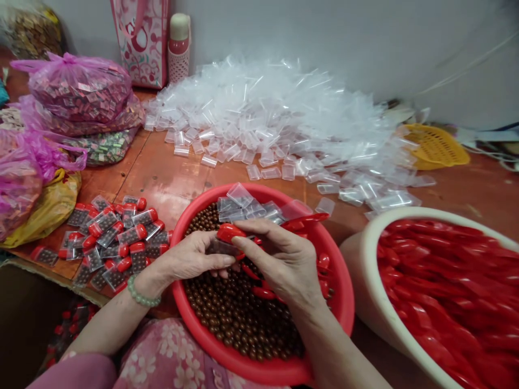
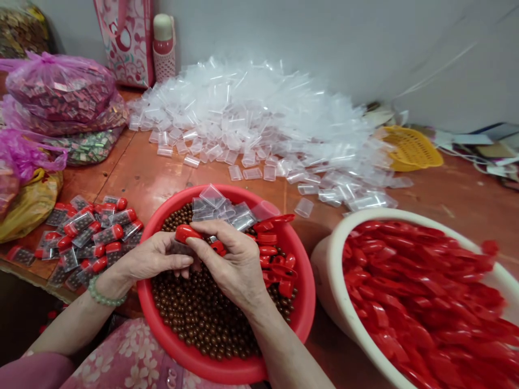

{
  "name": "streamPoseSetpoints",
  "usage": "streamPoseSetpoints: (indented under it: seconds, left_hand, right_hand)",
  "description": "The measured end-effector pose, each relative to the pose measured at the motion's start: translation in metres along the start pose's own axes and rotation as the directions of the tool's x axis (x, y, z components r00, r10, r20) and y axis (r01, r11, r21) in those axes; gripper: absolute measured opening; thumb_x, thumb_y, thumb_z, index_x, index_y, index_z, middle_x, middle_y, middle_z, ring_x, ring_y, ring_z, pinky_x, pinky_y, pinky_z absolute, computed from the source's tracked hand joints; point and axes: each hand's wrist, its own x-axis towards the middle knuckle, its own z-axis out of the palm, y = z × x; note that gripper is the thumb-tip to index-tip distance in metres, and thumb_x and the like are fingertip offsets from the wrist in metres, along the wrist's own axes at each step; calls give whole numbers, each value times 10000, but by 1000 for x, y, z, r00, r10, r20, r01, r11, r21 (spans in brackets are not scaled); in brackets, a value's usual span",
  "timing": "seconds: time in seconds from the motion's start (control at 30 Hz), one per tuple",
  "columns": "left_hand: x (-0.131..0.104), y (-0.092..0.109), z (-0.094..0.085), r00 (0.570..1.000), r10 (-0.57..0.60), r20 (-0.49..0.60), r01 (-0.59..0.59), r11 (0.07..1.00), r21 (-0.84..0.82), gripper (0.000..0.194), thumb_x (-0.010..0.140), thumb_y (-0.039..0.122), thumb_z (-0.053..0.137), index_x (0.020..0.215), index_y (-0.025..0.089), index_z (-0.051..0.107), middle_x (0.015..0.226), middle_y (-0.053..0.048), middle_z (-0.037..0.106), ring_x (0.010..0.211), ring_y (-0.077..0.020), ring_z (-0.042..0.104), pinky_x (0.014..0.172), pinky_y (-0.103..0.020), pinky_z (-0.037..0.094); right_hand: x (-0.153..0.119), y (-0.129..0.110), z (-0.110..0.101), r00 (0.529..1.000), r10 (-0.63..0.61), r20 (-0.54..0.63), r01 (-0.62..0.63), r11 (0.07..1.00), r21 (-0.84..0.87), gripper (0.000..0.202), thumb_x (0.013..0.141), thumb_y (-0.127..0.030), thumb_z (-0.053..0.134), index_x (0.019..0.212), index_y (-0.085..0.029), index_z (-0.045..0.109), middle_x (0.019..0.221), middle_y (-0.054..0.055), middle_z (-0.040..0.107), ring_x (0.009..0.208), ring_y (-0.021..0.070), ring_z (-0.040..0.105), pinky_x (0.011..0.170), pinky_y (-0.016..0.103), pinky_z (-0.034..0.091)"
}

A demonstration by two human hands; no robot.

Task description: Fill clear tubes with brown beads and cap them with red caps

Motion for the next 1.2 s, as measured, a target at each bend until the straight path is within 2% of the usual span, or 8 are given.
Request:
streamPoseSetpoints:
  seconds: [0.53,0.6,0.73,0.8,0.87,0.97,1.07,1.2]
  left_hand:
    - [0,-1,-1,1000,-2,26,1,999,38,512,770,634,630,755,133,529,657,13,563,533,-70,566,505,-181,443]
    - [-1,0,-1,1000,-1,23,1,1000,-2,524,762,650,628,772,135,530,641,13,560,532,-82,568,513,-194,445]
    - [-1,4,-1,998,52,-18,-53,997,-61,463,781,576,660,745,127,555,641,12,538,579,-82,517,585,-213,428]
    - [0,5,0,997,64,-37,-68,993,-94,445,773,546,685,731,118,573,675,-2,552,631,-92,521,628,-222,424]
    - [1,5,0,997,64,-50,-71,986,-149,431,764,526,705,730,114,585,687,-8,564,645,-95,525,644,-223,418]
    - [3,1,-1,996,65,-55,-76,972,-223,422,741,509,737,719,113,594,672,-4,570,626,-85,521,637,-212,416]
    - [3,-3,-3,996,64,-57,-75,972,-221,512,768,610,660,698,105,625,668,-29,605,641,-102,564,659,-218,445]
    - [4,-3,-1,999,-20,-44,6,955,-295,752,806,795,372,615,111,622,584,-59,607,580,-128,582,614,-246,472]
  right_hand:
    - [0,11,-6,971,-178,160,202,968,-147,125,863,-133,631,942,-228,644,867,-5,699,809,133,665,752,260,536]
    - [-1,12,-7,949,-240,204,283,934,-219,160,871,-205,646,1027,-221,616,950,32,700,884,161,672,795,286,540]
    - [-5,12,-6,896,-319,310,426,816,-392,623,762,-569,694,1197,-158,521,1093,152,663,1009,263,656,847,382,547]
    - [-6,11,-2,877,-338,343,474,728,-495,756,739,-644,665,1243,-115,473,1100,193,651,1026,302,641,849,429,541]
    - [-6,11,4,866,-352,355,500,630,-594,762,769,-605,667,1267,-76,436,1087,213,650,1011,317,634,842,457,528]
    - [-4,11,12,853,-383,355,517,526,-675,613,815,-406,669,1251,-50,428,1041,205,663,939,295,635,806,439,509]
    - [-2,10,15,834,-438,336,536,494,-685,547,781,-315,655,1213,-50,449,990,187,670,877,276,624,784,419,491]
    - [-4,8,16,822,-456,341,551,485,-679,514,764,-316,650,1179,-73,467,960,169,674,850,267,613,776,409,470]
